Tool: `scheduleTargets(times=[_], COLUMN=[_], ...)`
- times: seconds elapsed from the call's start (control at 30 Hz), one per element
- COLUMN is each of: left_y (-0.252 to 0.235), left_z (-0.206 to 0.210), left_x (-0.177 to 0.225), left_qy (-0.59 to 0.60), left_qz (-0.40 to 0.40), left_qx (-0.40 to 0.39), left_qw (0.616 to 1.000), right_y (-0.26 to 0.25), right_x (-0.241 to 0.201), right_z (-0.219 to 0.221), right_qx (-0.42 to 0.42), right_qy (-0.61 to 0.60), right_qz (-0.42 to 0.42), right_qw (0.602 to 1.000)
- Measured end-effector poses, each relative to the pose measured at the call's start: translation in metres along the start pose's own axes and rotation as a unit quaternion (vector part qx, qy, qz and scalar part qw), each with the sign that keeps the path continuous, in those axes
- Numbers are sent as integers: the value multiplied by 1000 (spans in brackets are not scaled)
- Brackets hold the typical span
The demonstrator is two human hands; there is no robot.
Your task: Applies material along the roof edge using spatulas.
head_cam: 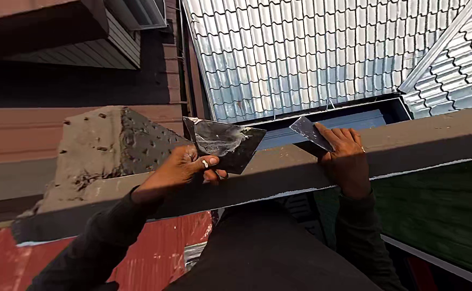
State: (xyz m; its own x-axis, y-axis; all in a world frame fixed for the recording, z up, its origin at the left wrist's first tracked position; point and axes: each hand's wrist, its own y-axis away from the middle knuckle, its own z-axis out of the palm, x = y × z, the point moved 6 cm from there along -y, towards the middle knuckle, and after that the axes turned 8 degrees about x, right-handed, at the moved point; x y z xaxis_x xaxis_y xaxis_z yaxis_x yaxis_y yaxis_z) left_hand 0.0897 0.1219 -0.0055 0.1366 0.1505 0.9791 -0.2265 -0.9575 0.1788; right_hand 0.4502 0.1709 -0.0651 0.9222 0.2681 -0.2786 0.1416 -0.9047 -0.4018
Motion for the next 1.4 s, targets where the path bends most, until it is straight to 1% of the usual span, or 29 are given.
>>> scheduleTargets(times=[0.1, 0.17, 0.2, 0.33, 0.43, 0.5, 0.57, 0.67, 0.77, 0.83, 0.87, 0.93, 1.0, 1.07, 1.1, 1.17, 1.23, 1.33, 1.4], left_y=[9, 13, 15, 20, 22, 29, 36, 51, 71, 78, 81, 87, 90, 90, 89, 82, 70, 48, 40], left_z=[10, 15, 15, 8, -2, -10, -19, -38, -65, -83, -90, -105, -116, -122, -125, -131, -136, -141, -138], left_x=[-24, -34, -35, -36, -33, -28, -26, -30, -34, -35, -34, -31, -30, -30, -30, -27, -31, -47, -54], left_qy=[31, 31, 30, 1, -23, -15, 11, 56, 55, 62, 72, 48, 2, -30, -70, -165, -228, -305, -382], left_qz=[-91, -148, -164, -206, -187, -152, -87, -10, 45, 70, 78, 85, 99, 122, 135, 145, 100, 35, -7], left_qx=[-68, -91, -99, -119, -104, -62, -9, 98, 225, 305, 336, 385, 406, 416, 418, 399, 369, 313, 276], left_qw=[993, 984, 981, 971, 977, 986, 996, 994, 972, 948, 936, 918, 908, 901, 895, 890, 895, 899, 882], right_y=[1, 0, 0, 5, 1, -2, -4, -7, -9, -11, -12, -13, -13, -13, -12, -12, -11, -10, -9], right_x=[-2, -2, -2, 6, 10, 11, 13, 12, 14, 17, 19, 18, 18, 19, 19, 17, 19, 19, 17], right_z=[0, -1, -1, -3, 0, 3, 4, 2, 3, 2, 2, 0, 0, -1, -2, -4, -5, -3, -4], right_qx=[-10, -7, -5, -19, -16, -19, -13, -3, -28, -47, -50, -54, -49, -41, -39, -26, -21, -22, -16], right_qy=[1, 1, 0, -4, -8, -19, -21, -24, -6, 9, 13, 17, 22, 21, 20, 8, 3, -8, -16], right_qz=[3, 3, 5, 13, -2, -7, -8, -13, -16, -10, -8, 3, -2, -26, -36, -55, -60, -54, -47], right_qw=[1000, 1000, 1000, 1000, 1000, 1000, 1000, 1000, 999, 999, 999, 998, 999, 999, 998, 998, 998, 998, 999])
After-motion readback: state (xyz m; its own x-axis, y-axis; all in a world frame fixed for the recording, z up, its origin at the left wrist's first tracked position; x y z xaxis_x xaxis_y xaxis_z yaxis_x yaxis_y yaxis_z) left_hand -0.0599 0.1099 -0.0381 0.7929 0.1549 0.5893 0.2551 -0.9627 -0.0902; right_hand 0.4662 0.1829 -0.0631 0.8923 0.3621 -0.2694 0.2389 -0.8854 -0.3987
